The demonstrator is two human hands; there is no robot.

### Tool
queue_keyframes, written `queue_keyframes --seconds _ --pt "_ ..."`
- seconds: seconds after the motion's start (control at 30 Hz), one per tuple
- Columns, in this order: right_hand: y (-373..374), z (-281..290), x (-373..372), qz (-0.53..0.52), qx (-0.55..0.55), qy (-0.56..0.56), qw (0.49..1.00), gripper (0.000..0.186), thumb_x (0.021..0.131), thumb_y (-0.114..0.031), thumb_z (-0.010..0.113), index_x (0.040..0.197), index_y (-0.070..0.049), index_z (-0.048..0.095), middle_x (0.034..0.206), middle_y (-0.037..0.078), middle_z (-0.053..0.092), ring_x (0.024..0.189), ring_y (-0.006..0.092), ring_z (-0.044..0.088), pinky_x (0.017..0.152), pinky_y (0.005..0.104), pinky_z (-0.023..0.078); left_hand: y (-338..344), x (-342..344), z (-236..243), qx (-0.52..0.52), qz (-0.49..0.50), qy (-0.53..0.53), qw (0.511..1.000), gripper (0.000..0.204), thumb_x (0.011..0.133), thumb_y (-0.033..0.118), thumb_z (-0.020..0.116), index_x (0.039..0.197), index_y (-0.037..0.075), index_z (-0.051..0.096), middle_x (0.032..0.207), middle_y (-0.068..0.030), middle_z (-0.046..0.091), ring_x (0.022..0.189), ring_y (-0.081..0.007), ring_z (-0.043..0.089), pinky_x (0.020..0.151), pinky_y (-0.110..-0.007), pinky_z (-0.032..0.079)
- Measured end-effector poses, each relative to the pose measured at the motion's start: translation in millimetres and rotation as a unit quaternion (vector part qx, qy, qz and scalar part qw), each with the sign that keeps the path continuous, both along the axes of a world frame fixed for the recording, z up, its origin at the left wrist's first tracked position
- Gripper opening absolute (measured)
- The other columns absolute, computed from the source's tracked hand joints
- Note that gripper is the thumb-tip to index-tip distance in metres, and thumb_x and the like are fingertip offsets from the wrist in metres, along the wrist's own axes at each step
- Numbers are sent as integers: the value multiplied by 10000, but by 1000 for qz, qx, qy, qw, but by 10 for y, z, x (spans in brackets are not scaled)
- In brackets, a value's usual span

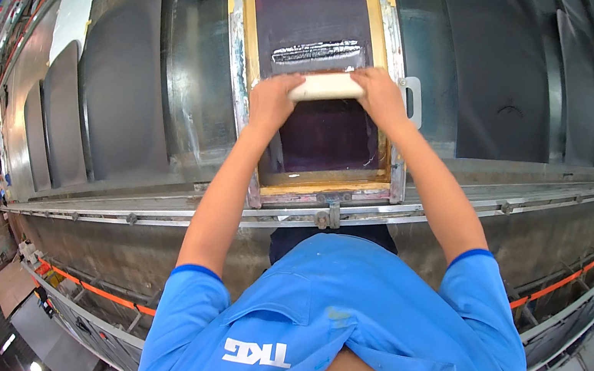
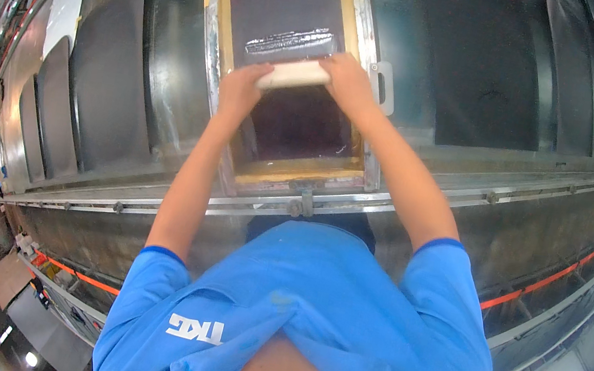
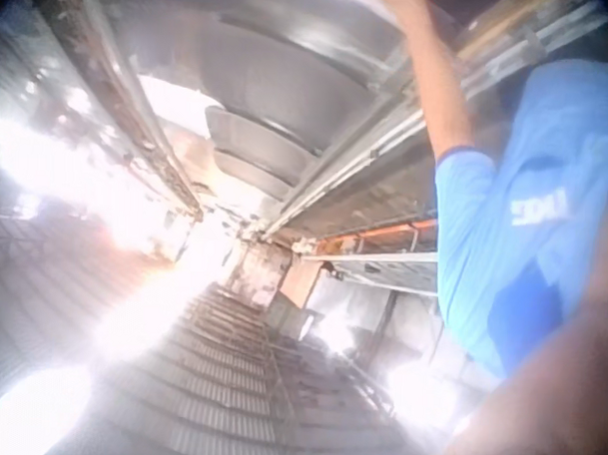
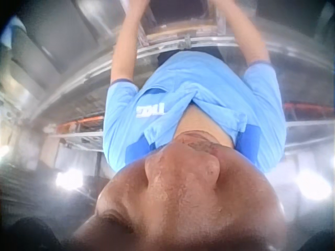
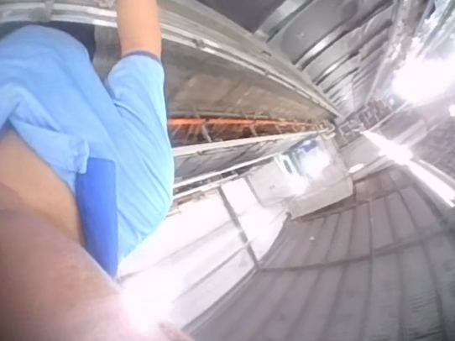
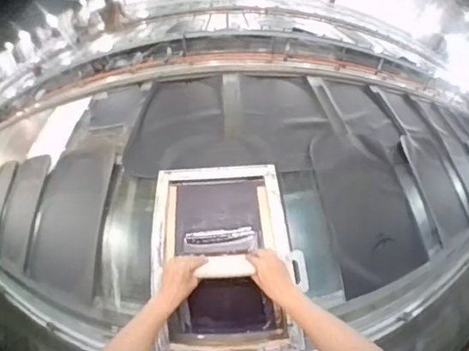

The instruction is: The person uses a squeegee to spread ink across a screen printing frame. They repeatedly pull the squeegee across the mesh to ensure even coverage of the dark ink. The person briefly moves the frame to a workbench to add more ink from a container before returning to the printing station to continue the process.

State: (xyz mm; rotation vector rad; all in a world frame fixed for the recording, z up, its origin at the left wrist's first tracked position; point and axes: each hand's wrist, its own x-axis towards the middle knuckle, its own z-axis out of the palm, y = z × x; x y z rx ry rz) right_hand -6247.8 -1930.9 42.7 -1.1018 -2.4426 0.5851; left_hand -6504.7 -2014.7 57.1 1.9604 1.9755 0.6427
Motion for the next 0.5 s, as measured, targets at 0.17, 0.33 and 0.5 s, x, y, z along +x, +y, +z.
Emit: queue_keyframes --seconds 0.17,0.33,0.5 --pt "-856 248 298 -3 -52 -6 999 472 700 55 732 1162 -33 690 1167 109 657 1128 314 601 950 406 524 -881 319 -25 -10 -29 38 999 538 716 -71 669 1189 173 746 1256 -39 720 1190 -265 666 1021 -423 509" --pt "-676 255 294 -7 -66 -53 996 522 712 48 730 1222 -50 682 1263 112 654 1209 309 594 1030 396 504 -779 245 61 21 -26 12 999 537 719 -68 678 1192 179 745 1242 -54 723 1149 -280 678 984 -421 526" --pt "607 185 -120 11 15 0 1000 369 780 -35 746 1147 -36 709 1215 139 679 1195 335 599 1034 411 493 494 -72 212 37 13 23 999 357 799 34 666 1100 180 789 1033 -109 760 921 -334 724 819 -429 575"
